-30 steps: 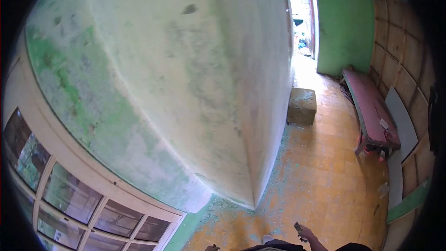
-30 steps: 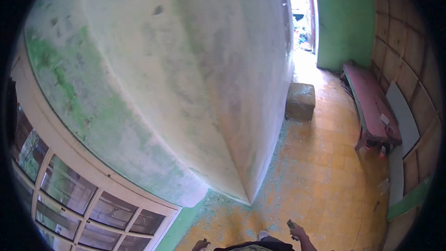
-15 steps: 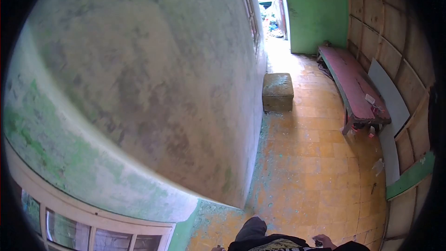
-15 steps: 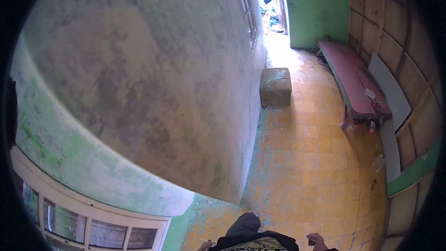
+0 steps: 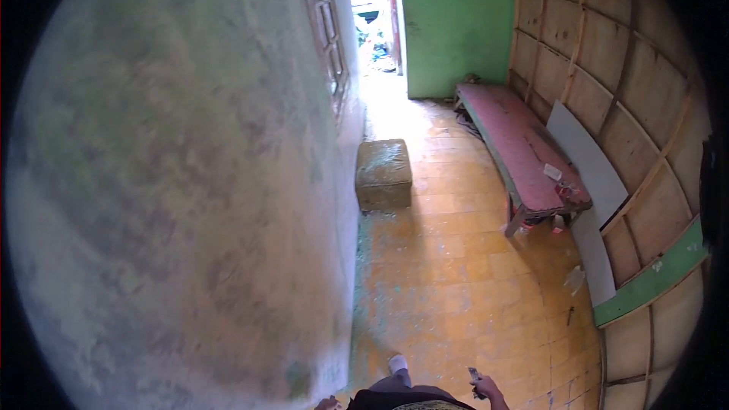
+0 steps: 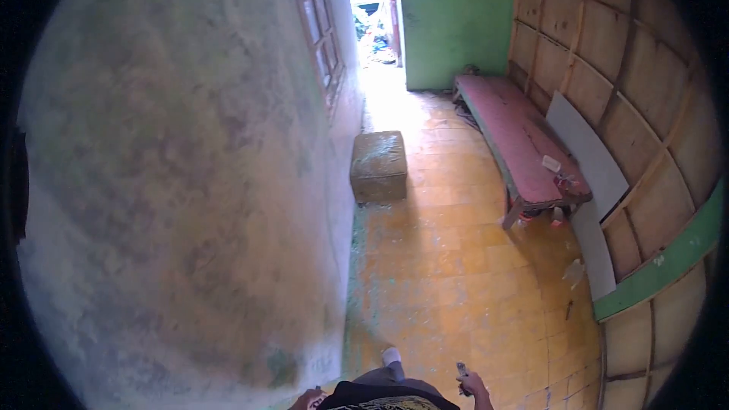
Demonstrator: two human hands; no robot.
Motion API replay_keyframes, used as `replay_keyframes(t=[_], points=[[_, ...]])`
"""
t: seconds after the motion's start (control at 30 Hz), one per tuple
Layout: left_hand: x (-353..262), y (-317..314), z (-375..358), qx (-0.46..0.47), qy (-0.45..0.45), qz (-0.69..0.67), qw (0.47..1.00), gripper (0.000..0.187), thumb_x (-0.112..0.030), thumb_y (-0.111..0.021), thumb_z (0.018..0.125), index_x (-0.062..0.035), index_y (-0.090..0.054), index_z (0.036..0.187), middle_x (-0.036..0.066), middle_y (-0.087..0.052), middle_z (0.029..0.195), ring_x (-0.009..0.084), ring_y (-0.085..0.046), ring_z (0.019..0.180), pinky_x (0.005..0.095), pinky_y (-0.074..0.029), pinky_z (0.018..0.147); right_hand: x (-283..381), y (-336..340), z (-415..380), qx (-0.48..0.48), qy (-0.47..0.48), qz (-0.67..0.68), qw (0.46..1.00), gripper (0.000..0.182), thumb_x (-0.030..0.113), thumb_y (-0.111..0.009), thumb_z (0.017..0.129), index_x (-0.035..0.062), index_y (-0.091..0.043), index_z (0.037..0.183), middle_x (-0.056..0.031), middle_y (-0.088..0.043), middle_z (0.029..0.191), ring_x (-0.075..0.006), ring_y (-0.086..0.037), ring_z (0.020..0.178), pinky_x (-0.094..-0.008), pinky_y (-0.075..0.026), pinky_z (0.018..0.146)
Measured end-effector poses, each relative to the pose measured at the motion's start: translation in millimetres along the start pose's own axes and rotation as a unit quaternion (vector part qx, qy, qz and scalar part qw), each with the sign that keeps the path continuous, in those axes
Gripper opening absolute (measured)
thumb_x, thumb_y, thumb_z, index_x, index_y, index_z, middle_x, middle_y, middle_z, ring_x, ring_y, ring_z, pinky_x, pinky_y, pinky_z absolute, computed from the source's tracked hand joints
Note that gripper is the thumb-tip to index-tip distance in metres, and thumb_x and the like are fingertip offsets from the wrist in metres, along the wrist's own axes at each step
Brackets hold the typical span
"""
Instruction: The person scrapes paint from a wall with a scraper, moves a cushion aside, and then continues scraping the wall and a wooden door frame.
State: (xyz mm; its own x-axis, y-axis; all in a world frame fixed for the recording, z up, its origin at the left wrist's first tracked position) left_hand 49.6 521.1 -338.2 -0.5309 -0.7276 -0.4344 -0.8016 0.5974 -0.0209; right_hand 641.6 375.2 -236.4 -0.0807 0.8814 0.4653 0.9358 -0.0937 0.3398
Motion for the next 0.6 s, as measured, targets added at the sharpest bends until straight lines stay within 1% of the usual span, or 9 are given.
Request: replay_keyframes(t=[0.03, 0.07, 0.1, 0.13, 0.17, 0.27, 0.37, 0.57, 0.6], points=[[-16, -4, 17, 0.011, 0.006, -0.004, 1.000, 0.022, -0.028, -0.055, 0.088, -0.0095, -0.063, 0.079, 0.005, -0.048, 0.052, 0.0165, -0.045, 0.037, 0.0370, -0.038, 0.033, -8, 11, -9, -0.006, -0.041, 0.087, 0.995, 0.027, 0.018, -0.065, 0.080, -0.0003, -0.062, 0.099, -0.0107, -0.064, 0.067, -0.0210, -0.066, 0.058, -0.0361, -0.053, 0.054], [-64, -11, 20, -0.060, 0.087, 0.068, 0.992, 0.033, -0.032, -0.060, 0.082, -0.0034, -0.062, 0.099, 0.009, -0.055, 0.059, 0.0204, -0.056, 0.049, 0.0393, -0.046, 0.047, -17, 19, -16, -0.007, -0.049, 0.092, 0.995, 0.027, 0.018, -0.065, 0.080, -0.0003, -0.062, 0.099, -0.0107, -0.064, 0.067, -0.0210, -0.066, 0.058, -0.0361, -0.053, 0.054], [-130, -20, 13, -0.086, 0.018, 0.062, 0.994, 0.027, -0.026, -0.064, 0.077, -0.0023, -0.062, 0.089, 0.009, -0.052, 0.058, 0.0199, -0.052, 0.048, 0.0388, -0.043, 0.045, -29, 34, -25, -0.068, -0.067, 0.151, 0.984, 0.022, 0.017, -0.064, 0.080, 0.0003, -0.063, 0.094, -0.0111, -0.065, 0.067, -0.0213, -0.066, 0.059, -0.0370, -0.053, 0.055], [-163, -17, 40, -0.111, 0.066, 0.129, 0.983, 0.025, -0.026, -0.066, 0.076, -0.0019, -0.063, 0.081, 0.008, -0.052, 0.058, 0.0210, -0.052, 0.048, 0.0394, -0.043, 0.045, -34, 47, -30, -0.129, -0.084, 0.207, 0.966, 0.018, 0.017, -0.064, 0.080, 0.0010, -0.065, 0.089, -0.0115, -0.065, 0.067, -0.0216, -0.067, 0.060, -0.0379, -0.052, 0.055], [-210, -21, 54, -0.120, 0.028, 0.096, 0.988, 0.026, -0.028, -0.066, 0.076, -0.0029, -0.063, 0.074, 0.009, -0.054, 0.059, 0.0233, -0.055, 0.049, 0.0399, -0.045, 0.046, -34, 54, -24, -0.128, -0.088, 0.209, 0.966, 0.018, 0.017, -0.064, 0.080, 0.0010, -0.065, 0.089, -0.0115, -0.065, 0.067, -0.0216, -0.067, 0.060, -0.0379, -0.052, 0.055], [-355, -45, 96, -0.080, -0.206, 0.283, 0.933, 0.031, -0.031, -0.062, 0.080, -0.0016, -0.067, 0.090, 0.012, -0.063, 0.071, 0.0250, -0.063, 0.061, 0.0397, -0.053, 0.053, -17, 68, 3, -0.100, -0.073, 0.133, 0.983, 0.018, 0.017, -0.063, 0.080, 0.0008, -0.065, 0.088, -0.0120, -0.066, 0.069, -0.0223, -0.066, 0.059, -0.0383, -0.052, 0.054], [-458, -66, 86, -0.082, -0.143, 0.164, 0.973, 0.037, -0.031, -0.060, 0.081, -0.0045, -0.067, 0.106, 0.013, -0.065, 0.078, 0.0244, -0.064, 0.065, 0.0396, -0.055, 0.056, 24, 81, 56, -0.068, -0.041, 0.061, 0.995, 0.019, 0.018, -0.062, 0.080, 0.0007, -0.066, 0.086, -0.0125, -0.066, 0.071, -0.0229, -0.066, 0.058, -0.0388, -0.052, 0.053], [-511, -37, 114, -0.187, -0.101, 0.107, 0.971, 0.041, -0.028, -0.057, 0.080, -0.0034, -0.065, 0.111, 0.016, -0.067, 0.086, 0.0267, -0.066, 0.068, 0.0410, -0.056, 0.059, 102, 142, 158, -0.005, 0.021, -0.105, 0.994, 0.021, 0.019, -0.060, 0.081, 0.0005, -0.068, 0.083, -0.0134, -0.068, 0.074, -0.0243, -0.065, 0.055, -0.0397, -0.052, 0.051], [-485, -25, 127, -0.206, -0.028, 0.119, 0.971, 0.040, -0.027, -0.056, 0.080, -0.0009, -0.065, 0.108, 0.018, -0.067, 0.088, 0.0269, -0.066, 0.070, 0.0409, -0.056, 0.058, 112, 158, 171, 0.012, 0.031, -0.142, 0.989, 0.021, 0.020, -0.060, 0.081, 0.0004, -0.068, 0.083, -0.0136, -0.068, 0.075, -0.0245, -0.065, 0.055, -0.0399, -0.052, 0.051]])
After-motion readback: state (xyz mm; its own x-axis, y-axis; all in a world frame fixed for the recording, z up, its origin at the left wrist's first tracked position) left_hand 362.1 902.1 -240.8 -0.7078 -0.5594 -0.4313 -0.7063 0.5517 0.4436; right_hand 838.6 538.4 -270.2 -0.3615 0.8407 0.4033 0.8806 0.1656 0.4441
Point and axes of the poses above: each hand's wrist, its own z-axis towards the middle knuckle, its own y-axis out of the back of the hand, x = y × z, the point moved 8 cm from there along z, towards the middle knuckle
